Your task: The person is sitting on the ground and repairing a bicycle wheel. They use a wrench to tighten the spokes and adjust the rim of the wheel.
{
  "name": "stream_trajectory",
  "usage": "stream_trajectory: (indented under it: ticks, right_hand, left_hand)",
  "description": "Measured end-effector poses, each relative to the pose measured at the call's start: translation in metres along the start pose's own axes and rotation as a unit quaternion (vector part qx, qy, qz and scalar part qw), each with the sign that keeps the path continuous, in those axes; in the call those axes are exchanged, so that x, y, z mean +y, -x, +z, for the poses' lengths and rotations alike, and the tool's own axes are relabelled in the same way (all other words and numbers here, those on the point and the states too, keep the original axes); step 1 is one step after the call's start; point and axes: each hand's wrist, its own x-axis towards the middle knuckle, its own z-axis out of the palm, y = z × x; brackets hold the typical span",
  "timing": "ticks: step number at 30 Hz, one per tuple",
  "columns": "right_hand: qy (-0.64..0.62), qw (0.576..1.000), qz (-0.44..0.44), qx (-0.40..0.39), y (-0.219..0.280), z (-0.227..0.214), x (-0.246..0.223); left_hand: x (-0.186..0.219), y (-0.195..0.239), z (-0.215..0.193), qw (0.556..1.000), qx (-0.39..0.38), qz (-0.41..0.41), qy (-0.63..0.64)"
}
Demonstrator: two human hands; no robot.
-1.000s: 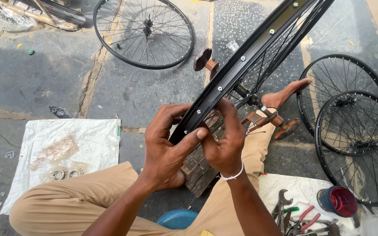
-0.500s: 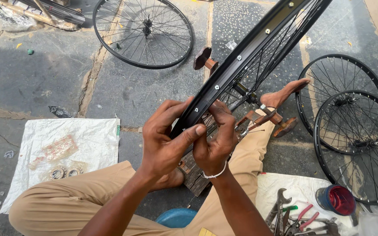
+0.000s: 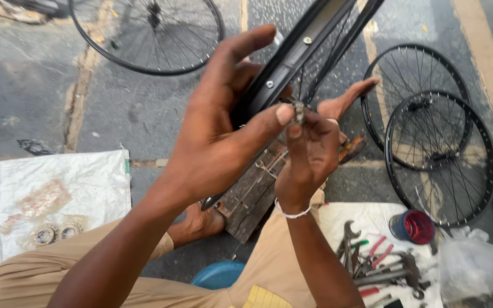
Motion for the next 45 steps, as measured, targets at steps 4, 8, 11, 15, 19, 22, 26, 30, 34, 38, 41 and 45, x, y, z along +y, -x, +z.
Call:
stream_trajectory:
  ticks: [4, 8, 11, 15, 19, 22, 26, 30, 34, 38, 41, 45]
  right_hand:
    - [0.156, 0.984, 0.086, 0.019, 0.074, -0.065, 0.029]
    - [0.143, 0.936, 0.300, 0.113, 0.129, -0.114, 0.076]
    - [0.130, 0.922, 0.353, 0.090, 0.162, -0.135, 0.109]
    - [0.137, 0.918, 0.371, 0.032, 0.176, -0.147, 0.130]
    - [0.159, 0.913, 0.377, 0.009, 0.176, -0.153, 0.132]
    - [0.158, 0.904, 0.396, 0.016, 0.171, -0.153, 0.130]
    - [0.159, 0.899, 0.408, 0.012, 0.171, -0.150, 0.131]
    - [0.144, 0.912, 0.385, -0.021, 0.173, -0.150, 0.133]
    - [0.122, 0.915, 0.385, -0.008, 0.175, -0.154, 0.135]
    - [0.118, 0.917, 0.381, -0.011, 0.176, -0.156, 0.136]
    - [0.129, 0.913, 0.387, -0.011, 0.176, -0.156, 0.136]
    - [0.128, 0.914, 0.386, -0.009, 0.176, -0.154, 0.135]
  left_hand:
    - [-0.070, 0.099, -0.024, 0.989, 0.109, 0.026, 0.097]
    - [-0.260, 0.158, -0.062, 0.877, 0.351, -0.312, 0.104]
    - [-0.386, 0.209, -0.091, 0.836, 0.329, -0.342, -0.275]
    - [-0.460, 0.205, -0.109, 0.830, -0.026, -0.322, -0.455]
    - [-0.439, 0.188, -0.081, 0.751, -0.016, -0.250, -0.612]
    - [-0.411, 0.128, -0.062, 0.797, -0.158, -0.304, -0.497]
    - [-0.367, 0.094, -0.050, 0.845, -0.106, -0.290, -0.436]
    - [-0.341, 0.088, -0.046, 0.826, -0.126, -0.340, -0.432]
    - [-0.339, 0.087, -0.044, 0.833, -0.118, -0.328, -0.429]
    - [-0.342, 0.088, -0.045, 0.826, -0.129, -0.342, -0.429]
    - [-0.343, 0.088, -0.045, 0.826, -0.130, -0.341, -0.430]
    - [-0.345, 0.089, -0.045, 0.834, -0.123, -0.325, -0.428]
